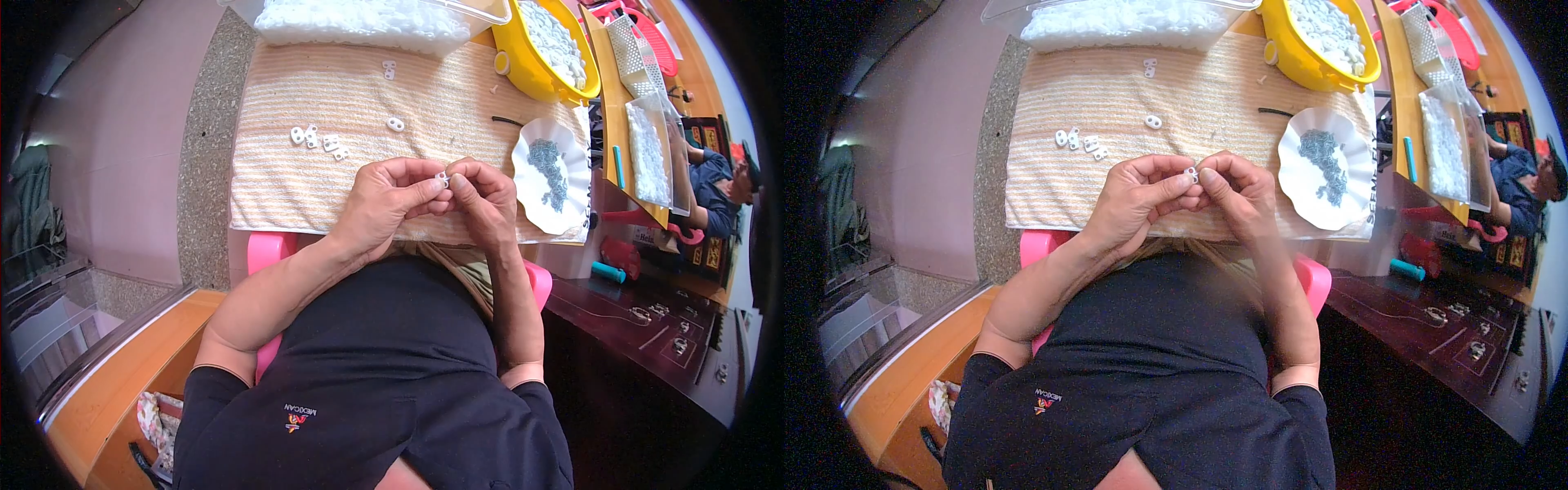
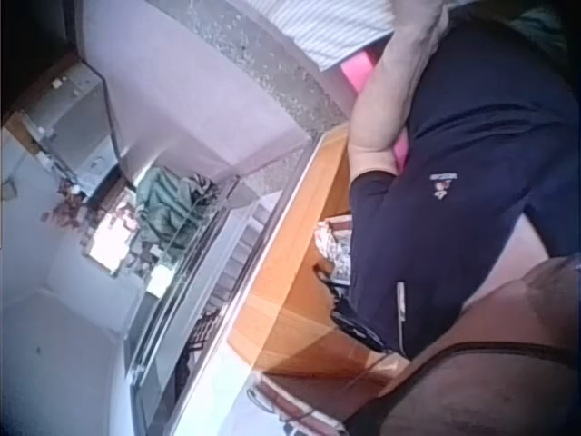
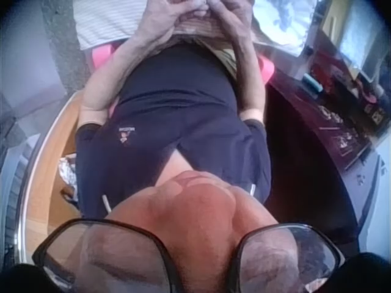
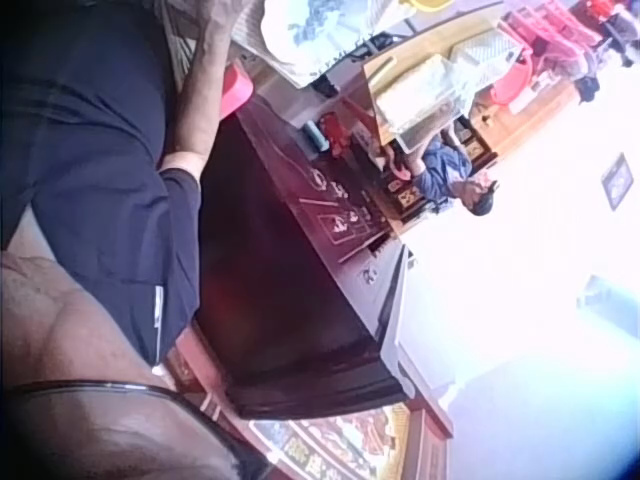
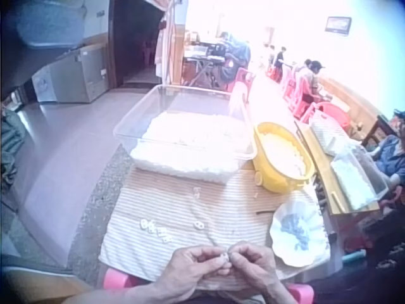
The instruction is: Assembling small white plastic components into units by hand at a workbench.
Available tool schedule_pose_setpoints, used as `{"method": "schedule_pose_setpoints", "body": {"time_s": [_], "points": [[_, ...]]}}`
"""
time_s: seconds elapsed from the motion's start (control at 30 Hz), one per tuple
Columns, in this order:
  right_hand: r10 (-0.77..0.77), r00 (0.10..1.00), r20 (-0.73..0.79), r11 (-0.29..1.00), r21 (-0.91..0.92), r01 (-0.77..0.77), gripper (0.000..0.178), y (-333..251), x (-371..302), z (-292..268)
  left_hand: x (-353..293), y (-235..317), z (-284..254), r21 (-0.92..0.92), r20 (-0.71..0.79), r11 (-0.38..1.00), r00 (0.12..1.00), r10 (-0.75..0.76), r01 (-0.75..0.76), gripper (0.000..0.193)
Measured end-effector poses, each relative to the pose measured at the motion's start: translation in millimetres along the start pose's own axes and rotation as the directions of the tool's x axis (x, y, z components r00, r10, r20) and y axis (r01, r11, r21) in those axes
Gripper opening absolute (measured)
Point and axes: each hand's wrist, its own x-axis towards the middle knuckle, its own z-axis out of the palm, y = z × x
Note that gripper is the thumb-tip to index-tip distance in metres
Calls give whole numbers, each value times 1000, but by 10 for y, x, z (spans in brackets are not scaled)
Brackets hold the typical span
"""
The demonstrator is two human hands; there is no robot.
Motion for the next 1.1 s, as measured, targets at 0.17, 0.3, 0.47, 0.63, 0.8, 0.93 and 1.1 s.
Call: {"method": "schedule_pose_setpoints", "body": {"time_s": [0.17, 0.3, 0.47, 0.63, 0.8, 0.93, 1.1], "points": [[-122, 992, -3, 980, -159, 120, 9, 20, -2, 19, 0, -26, -13, 31, -34, 999, 999, 18, -17, 18], [-138, 990, 11, 965, -221, 137, 7, 6, -9, 24, 4, -57, -35, 56, -50, 998, 998, 41, -38, 19], [-156, 988, -22, 957, -249, 145, 7, 4, -3, 20, 13, -56, -49, 91, -32, 995, 998, 52, -49, 19], [-97, 995, -14, 973, -209, 92, 9, -91, -13, 33, 0, -23, -20, 82, -14, 995, 999, 53, -51, 18], [-36, 999, -4, 984, -174, 35, 10, -147, -4, 29, -5, -6, -1, 70, 1, 996, 998, 62, -62, 17], [-19, 1000, -5, 989, -144, 18, 12, -171, 7, 34, -22, 10, 18, 35, -7, 997, 998, 68, -68, 18], [-5, 1000, 2, 997, -74, 5, 14, -273, 61, 46, -46, 34, 24, 1, -1, 997, 997, 81, -81, 17]]}}
